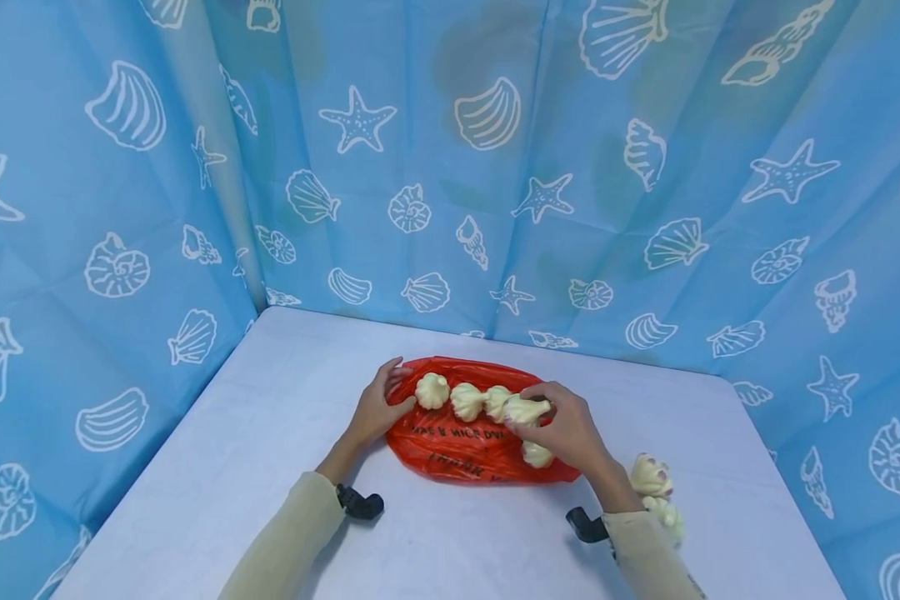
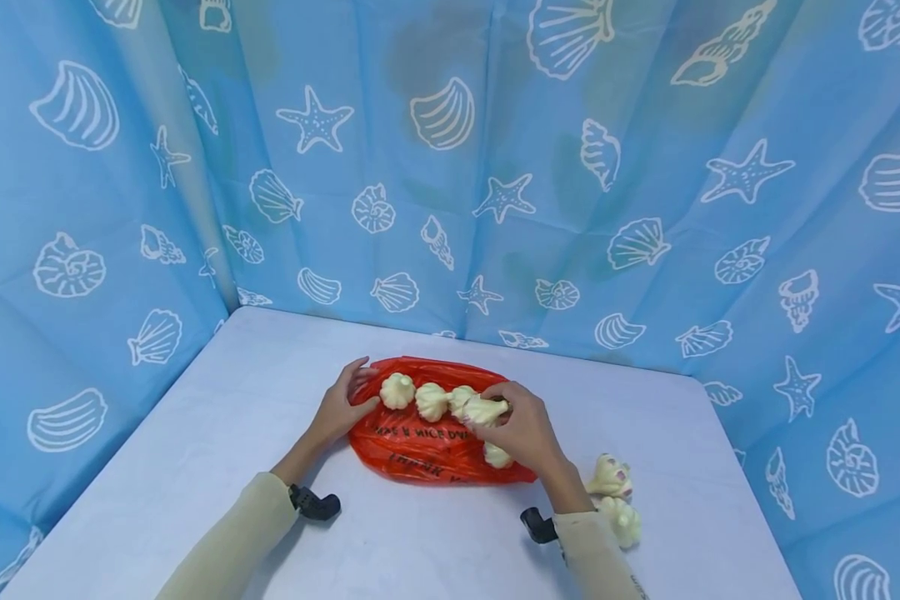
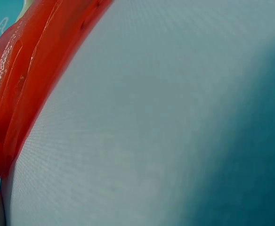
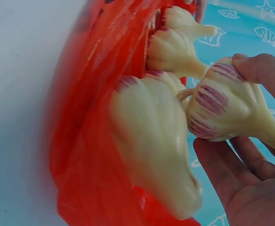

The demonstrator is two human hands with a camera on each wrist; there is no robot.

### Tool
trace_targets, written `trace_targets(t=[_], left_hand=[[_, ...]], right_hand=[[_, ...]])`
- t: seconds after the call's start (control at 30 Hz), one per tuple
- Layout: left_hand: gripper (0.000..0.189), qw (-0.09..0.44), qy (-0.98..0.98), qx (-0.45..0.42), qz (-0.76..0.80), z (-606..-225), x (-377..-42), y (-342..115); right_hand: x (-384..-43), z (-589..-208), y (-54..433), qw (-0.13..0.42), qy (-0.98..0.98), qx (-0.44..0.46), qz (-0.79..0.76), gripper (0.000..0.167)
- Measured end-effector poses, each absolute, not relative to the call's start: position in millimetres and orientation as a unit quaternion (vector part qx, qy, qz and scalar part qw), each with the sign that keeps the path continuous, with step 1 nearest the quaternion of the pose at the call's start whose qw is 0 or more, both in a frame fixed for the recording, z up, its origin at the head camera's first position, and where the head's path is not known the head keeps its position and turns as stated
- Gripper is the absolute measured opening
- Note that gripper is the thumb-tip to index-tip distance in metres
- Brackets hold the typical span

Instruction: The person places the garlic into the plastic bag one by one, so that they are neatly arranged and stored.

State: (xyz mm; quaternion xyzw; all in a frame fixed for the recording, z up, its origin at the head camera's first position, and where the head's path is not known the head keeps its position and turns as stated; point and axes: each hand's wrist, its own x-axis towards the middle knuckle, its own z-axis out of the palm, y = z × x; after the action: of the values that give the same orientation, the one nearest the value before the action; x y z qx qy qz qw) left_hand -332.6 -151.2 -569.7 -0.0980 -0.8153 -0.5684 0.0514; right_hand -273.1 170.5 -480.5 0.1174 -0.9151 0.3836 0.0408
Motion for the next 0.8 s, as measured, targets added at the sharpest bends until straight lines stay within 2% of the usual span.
trace_targets(t=[0.4,0.8], left_hand=[[0.082,0.047,-0.818,-0.094,-0.566,-569.2,-332.2,-152.0],[0.082,0.050,-0.819,-0.101,-0.563,-567.3,-331.5,-151.5]], right_hand=[[-273.9,-491.2,164.7,0.047,-0.923,0.144,0.355,0.050],[-271.5,-492.9,159.4,0.026,-0.941,0.127,0.311,0.053]])
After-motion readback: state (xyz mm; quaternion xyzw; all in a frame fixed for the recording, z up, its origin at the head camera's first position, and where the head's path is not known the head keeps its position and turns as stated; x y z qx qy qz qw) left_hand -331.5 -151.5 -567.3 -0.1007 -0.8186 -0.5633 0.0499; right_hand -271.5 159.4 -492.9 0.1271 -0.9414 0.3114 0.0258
